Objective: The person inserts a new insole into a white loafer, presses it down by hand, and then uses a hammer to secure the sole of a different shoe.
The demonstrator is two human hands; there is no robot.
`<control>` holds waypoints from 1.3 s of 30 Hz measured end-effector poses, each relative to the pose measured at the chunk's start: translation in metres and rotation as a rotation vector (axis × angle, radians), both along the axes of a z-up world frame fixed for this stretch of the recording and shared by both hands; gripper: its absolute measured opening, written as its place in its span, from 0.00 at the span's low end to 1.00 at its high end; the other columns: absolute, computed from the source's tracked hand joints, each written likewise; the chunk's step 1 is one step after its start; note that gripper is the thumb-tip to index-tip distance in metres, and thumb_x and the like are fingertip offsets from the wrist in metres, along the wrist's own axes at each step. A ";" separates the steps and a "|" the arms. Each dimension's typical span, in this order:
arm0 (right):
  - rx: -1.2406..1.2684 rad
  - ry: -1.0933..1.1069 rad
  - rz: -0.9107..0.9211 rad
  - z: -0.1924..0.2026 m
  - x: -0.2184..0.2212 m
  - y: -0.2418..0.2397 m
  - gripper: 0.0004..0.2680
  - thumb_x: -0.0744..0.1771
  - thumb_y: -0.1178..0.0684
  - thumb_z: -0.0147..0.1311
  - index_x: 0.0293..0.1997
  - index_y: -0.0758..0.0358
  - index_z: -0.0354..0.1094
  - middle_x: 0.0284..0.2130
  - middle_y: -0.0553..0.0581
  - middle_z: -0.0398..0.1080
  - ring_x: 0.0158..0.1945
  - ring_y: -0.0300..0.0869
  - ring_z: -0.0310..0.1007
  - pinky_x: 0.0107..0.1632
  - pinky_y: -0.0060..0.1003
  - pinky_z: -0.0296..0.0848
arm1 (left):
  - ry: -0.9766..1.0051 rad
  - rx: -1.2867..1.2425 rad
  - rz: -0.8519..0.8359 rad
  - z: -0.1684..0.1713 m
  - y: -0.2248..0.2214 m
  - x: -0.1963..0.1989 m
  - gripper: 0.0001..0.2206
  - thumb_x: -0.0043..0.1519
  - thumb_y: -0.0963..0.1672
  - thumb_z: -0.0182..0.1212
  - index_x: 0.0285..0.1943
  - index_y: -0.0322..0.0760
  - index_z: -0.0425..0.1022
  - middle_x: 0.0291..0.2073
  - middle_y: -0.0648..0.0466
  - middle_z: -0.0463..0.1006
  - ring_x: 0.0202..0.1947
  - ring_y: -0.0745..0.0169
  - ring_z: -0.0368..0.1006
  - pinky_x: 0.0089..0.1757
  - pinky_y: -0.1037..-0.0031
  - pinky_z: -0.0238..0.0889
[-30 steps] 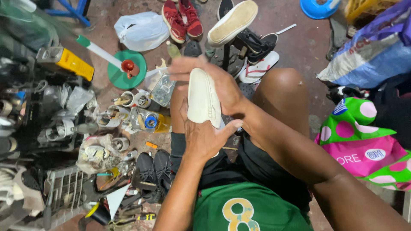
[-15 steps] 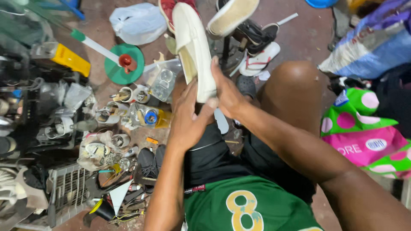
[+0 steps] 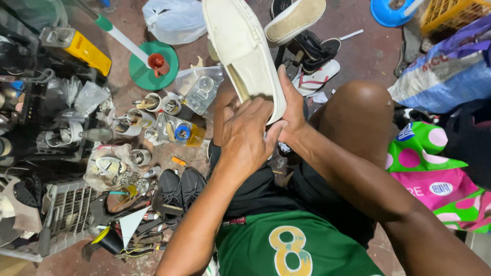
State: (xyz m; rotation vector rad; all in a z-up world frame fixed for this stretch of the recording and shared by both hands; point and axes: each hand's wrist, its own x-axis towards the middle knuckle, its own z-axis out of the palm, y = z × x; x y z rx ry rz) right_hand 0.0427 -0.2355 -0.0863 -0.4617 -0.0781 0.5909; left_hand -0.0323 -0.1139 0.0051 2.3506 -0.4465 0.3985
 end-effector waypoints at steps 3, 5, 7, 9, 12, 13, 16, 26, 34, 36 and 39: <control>0.010 -0.089 0.074 0.007 0.004 -0.001 0.27 0.73 0.31 0.38 0.67 0.70 0.62 0.49 0.70 0.73 0.50 0.55 0.76 0.56 0.50 0.74 | -0.047 0.018 0.006 0.000 0.002 0.000 0.08 0.61 0.45 0.64 0.43 0.36 0.73 0.36 0.49 0.72 0.42 0.47 0.71 0.44 0.56 0.54; -0.039 -0.143 0.131 0.009 0.006 -0.004 0.28 0.72 0.31 0.38 0.67 0.70 0.62 0.49 0.71 0.73 0.51 0.56 0.76 0.58 0.51 0.74 | -0.055 0.022 0.014 -0.003 0.004 -0.002 0.08 0.61 0.44 0.64 0.43 0.37 0.73 0.36 0.49 0.73 0.42 0.47 0.71 0.43 0.56 0.54; -0.074 -0.121 0.094 0.008 0.006 -0.002 0.27 0.71 0.32 0.38 0.67 0.71 0.61 0.50 0.70 0.73 0.50 0.55 0.76 0.57 0.50 0.74 | -0.021 0.023 -0.001 -0.007 0.006 -0.002 0.07 0.61 0.45 0.64 0.42 0.38 0.73 0.35 0.50 0.74 0.42 0.47 0.72 0.41 0.55 0.54; -0.106 -0.087 0.027 0.006 0.004 -0.001 0.27 0.72 0.33 0.39 0.67 0.72 0.61 0.50 0.70 0.73 0.50 0.55 0.76 0.57 0.50 0.74 | 0.016 0.022 0.014 -0.012 0.007 0.001 0.08 0.63 0.45 0.65 0.44 0.38 0.74 0.35 0.51 0.74 0.43 0.48 0.72 0.46 0.55 0.57; -0.123 -0.053 -0.030 0.008 0.011 0.001 0.26 0.73 0.34 0.41 0.67 0.73 0.60 0.50 0.71 0.73 0.50 0.54 0.76 0.57 0.49 0.74 | -0.040 0.001 0.015 -0.011 0.002 0.010 0.09 0.62 0.45 0.64 0.47 0.38 0.75 0.40 0.50 0.77 0.46 0.48 0.74 0.52 0.56 0.59; -0.110 -0.037 -0.027 0.010 0.014 0.001 0.26 0.73 0.34 0.41 0.67 0.73 0.61 0.50 0.71 0.73 0.50 0.54 0.76 0.57 0.48 0.75 | -0.070 -0.009 0.007 -0.009 0.001 0.012 0.10 0.62 0.45 0.64 0.49 0.38 0.75 0.43 0.49 0.78 0.48 0.48 0.74 0.53 0.56 0.59; -0.195 -0.097 -0.006 0.014 0.021 -0.016 0.26 0.72 0.34 0.41 0.67 0.72 0.61 0.50 0.69 0.73 0.50 0.53 0.77 0.57 0.47 0.75 | 0.060 0.032 -0.105 -0.001 -0.001 0.017 0.15 0.61 0.46 0.67 0.53 0.34 0.74 0.44 0.44 0.77 0.50 0.41 0.74 0.50 0.56 0.59; -0.116 -0.210 -0.258 0.053 0.060 -0.150 0.27 0.73 0.31 0.40 0.66 0.70 0.61 0.49 0.70 0.72 0.45 0.51 0.78 0.44 0.41 0.79 | -0.074 -0.224 0.141 -0.022 0.009 0.089 0.18 0.65 0.41 0.71 0.62 0.36 0.72 0.52 0.47 0.76 0.54 0.46 0.75 0.56 0.62 0.69; -0.241 -0.116 -0.361 0.000 0.076 -0.201 0.28 0.73 0.29 0.38 0.66 0.70 0.61 0.43 0.68 0.75 0.35 0.49 0.79 0.36 0.38 0.77 | 0.127 0.375 0.096 -0.116 -0.019 0.253 0.51 0.45 0.53 0.84 0.73 0.32 0.54 0.68 0.31 0.55 0.61 0.25 0.60 0.58 0.52 0.58; -0.327 -0.043 -0.358 -0.024 0.083 -0.204 0.28 0.72 0.29 0.36 0.69 0.66 0.62 0.43 0.70 0.76 0.35 0.47 0.78 0.36 0.37 0.77 | 0.396 0.488 0.083 -0.129 -0.024 0.278 0.57 0.43 0.53 0.83 0.77 0.37 0.45 0.72 0.33 0.49 0.64 0.28 0.59 0.58 0.54 0.57; -0.355 0.064 -0.302 -0.066 0.095 -0.209 0.27 0.73 0.29 0.35 0.68 0.63 0.64 0.43 0.69 0.77 0.32 0.45 0.77 0.30 0.33 0.73 | 0.588 0.520 0.043 -0.147 -0.021 0.294 0.56 0.46 0.52 0.79 0.80 0.40 0.42 0.69 0.37 0.60 0.64 0.36 0.64 0.58 0.57 0.59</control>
